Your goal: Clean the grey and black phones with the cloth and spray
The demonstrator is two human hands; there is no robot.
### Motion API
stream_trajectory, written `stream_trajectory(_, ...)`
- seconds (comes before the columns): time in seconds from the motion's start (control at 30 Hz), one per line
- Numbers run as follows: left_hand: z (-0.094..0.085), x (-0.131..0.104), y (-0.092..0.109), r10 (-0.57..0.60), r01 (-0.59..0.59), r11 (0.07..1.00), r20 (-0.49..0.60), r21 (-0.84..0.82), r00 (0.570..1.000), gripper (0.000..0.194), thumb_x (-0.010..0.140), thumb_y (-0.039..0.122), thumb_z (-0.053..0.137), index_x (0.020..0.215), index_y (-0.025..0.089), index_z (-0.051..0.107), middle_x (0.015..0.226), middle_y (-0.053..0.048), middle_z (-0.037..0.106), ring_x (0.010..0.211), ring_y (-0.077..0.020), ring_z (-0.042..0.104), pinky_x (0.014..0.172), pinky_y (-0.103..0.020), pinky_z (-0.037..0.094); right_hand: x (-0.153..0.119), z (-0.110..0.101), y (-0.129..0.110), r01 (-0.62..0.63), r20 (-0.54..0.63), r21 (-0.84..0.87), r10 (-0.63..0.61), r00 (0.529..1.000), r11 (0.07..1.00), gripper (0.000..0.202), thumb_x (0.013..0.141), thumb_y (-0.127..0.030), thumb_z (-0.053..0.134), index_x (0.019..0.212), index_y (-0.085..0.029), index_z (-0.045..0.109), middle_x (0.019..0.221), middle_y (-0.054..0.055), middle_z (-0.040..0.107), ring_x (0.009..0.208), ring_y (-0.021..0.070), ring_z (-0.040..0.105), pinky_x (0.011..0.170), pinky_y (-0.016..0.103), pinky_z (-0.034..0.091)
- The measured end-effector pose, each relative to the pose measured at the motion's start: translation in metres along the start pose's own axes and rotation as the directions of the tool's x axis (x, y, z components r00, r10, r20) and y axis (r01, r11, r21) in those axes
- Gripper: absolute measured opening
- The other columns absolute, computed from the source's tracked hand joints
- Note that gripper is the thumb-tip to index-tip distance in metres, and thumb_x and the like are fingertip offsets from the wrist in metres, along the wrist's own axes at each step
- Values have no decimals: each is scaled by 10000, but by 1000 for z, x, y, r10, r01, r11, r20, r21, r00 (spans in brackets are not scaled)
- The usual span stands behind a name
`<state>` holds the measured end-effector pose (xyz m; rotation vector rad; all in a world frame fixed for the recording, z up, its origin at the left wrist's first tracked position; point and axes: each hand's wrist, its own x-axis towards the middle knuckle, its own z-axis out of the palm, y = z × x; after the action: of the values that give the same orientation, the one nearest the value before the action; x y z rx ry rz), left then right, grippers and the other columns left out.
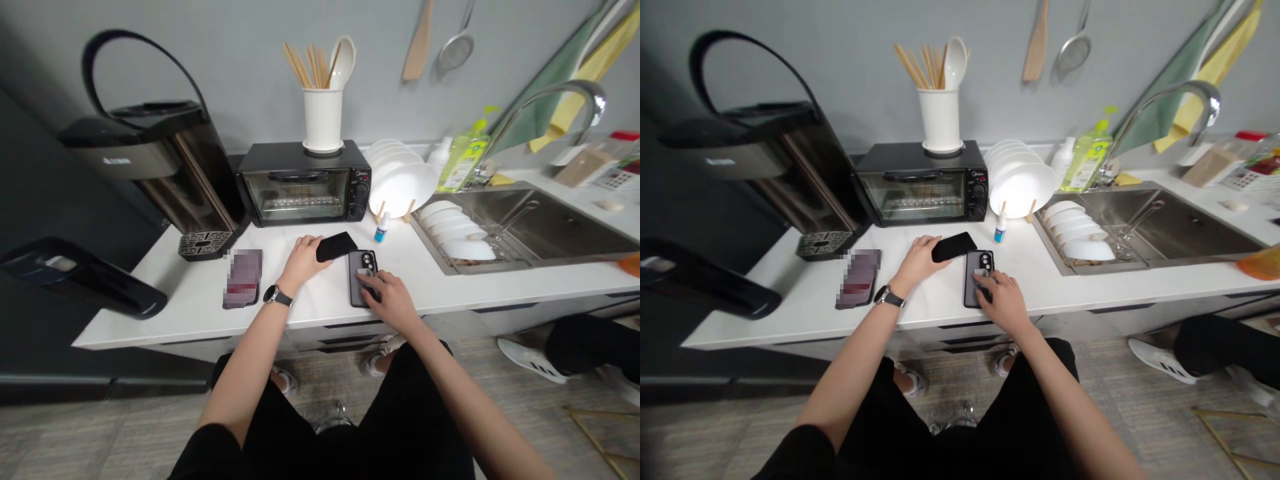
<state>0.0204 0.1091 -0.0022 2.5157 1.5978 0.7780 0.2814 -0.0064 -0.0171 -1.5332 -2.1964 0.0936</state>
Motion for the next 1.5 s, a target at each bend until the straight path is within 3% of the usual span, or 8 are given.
stream_trajectory(0.37, -18, -22, 0, -151, 155, 988, -127, 16, 980, 515, 861, 351, 787, 1311, 138, 658, 1235, -152, 611, 1170, -337, 621, 1104, -437, 512, 83, 24, 15, 71, 48, 94, -76, 996, 993, 536, 937, -100, 461, 1409, -175, 704, 1052, 115, 687, 1012, 268, 637, 965, 407, 515)
stream_trajectory(0.77, -36, -48, 6, -311, 261, 936, -212, -235, 926, 615, 785, 321, 843, 1352, 153, 675, 1316, -149, 607, 1200, -320, 654, 1133, -443, 507, 89, 28, 26, 120, -40, 306, -113, 993, 945, 410, 955, -110, 506, 1224, -226, 793, 1026, 95, 677, 1029, 260, 630, 995, 418, 521)
stream_trajectory(0.93, -48, -65, 30, -320, 356, 495, 215, -793, 923, 583, 809, 492, 833, 1263, 136, 752, 1214, -136, 737, 1071, -249, 684, 1016, -392, 514, 77, 3, 13, 147, -222, 530, -30, 975, 835, 573, 1025, -465, 583, 1556, -252, 537, 1089, 69, 608, 960, 234, 585, 908, 390, 516)
stream_trajectory(1.07, -47, -72, 52, -26, 539, 17, 539, -842, 842, 599, 843, 603, 803, 1176, 107, 770, 1099, -170, 776, 830, -195, 693, 872, -379, 553, 64, -16, 13, 161, -217, 680, -14, 976, 715, 476, 961, -665, 608, 1051, -218, 742, 924, 36, 596, 885, 210, 562, 848, 351, 487)
stream_trajectory(1.17, -42, -75, 60, 68, 577, -108, 573, -809, 816, 690, 863, 693, 744, 1279, 145, 695, 1181, -191, 761, 985, -283, 758, 938, -433, 579, 54, -18, 18, -64, -76, 695, 162, 984, 716, 570, 904, -785, 581, 763, -233, 561, 729, -17, 519, 729, 176, 527, 699, 302, 456)
stream_trajectory(1.27, -33, -78, 62, -46, 493, 49, 491, -868, 870, 773, 828, 602, 825, 1433, 228, 521, 1311, -161, 698, 1066, -315, 766, 867, -406, 611, 44, -13, 22, -232, 22, 651, 288, 957, 723, 624, 910, -844, 478, 704, -256, 442, 579, -59, 413, 567, 145, 439, 555, 279, 365)
stream_trajectory(1.37, -20, -82, 62, -207, 359, 374, 300, -855, 931, 1008, 738, 418, 923, 1538, 279, 327, 1383, -133, 623, 1127, -296, 729, 906, -435, 620, 37, -7, 24, -299, 66, 582, 323, 944, 756, 649, 902, -862, 446, 659, -260, 424, 527, -51, 438, 530, 143, 441, 535, 281, 336)
stream_trajectory(1.5, -12, -88, 62, -148, 155, 814, 58, -560, 987, 944, 733, 244, 914, 1515, 256, 384, 1448, -120, 549, 1362, -320, 582, 1172, -516, 484, 36, -5, 25, -352, 111, 450, 340, 934, 821, 608, 935, -789, 458, 642, -256, 460, 529, -21, 511, 548, 164, 494, 563, 289, 320)
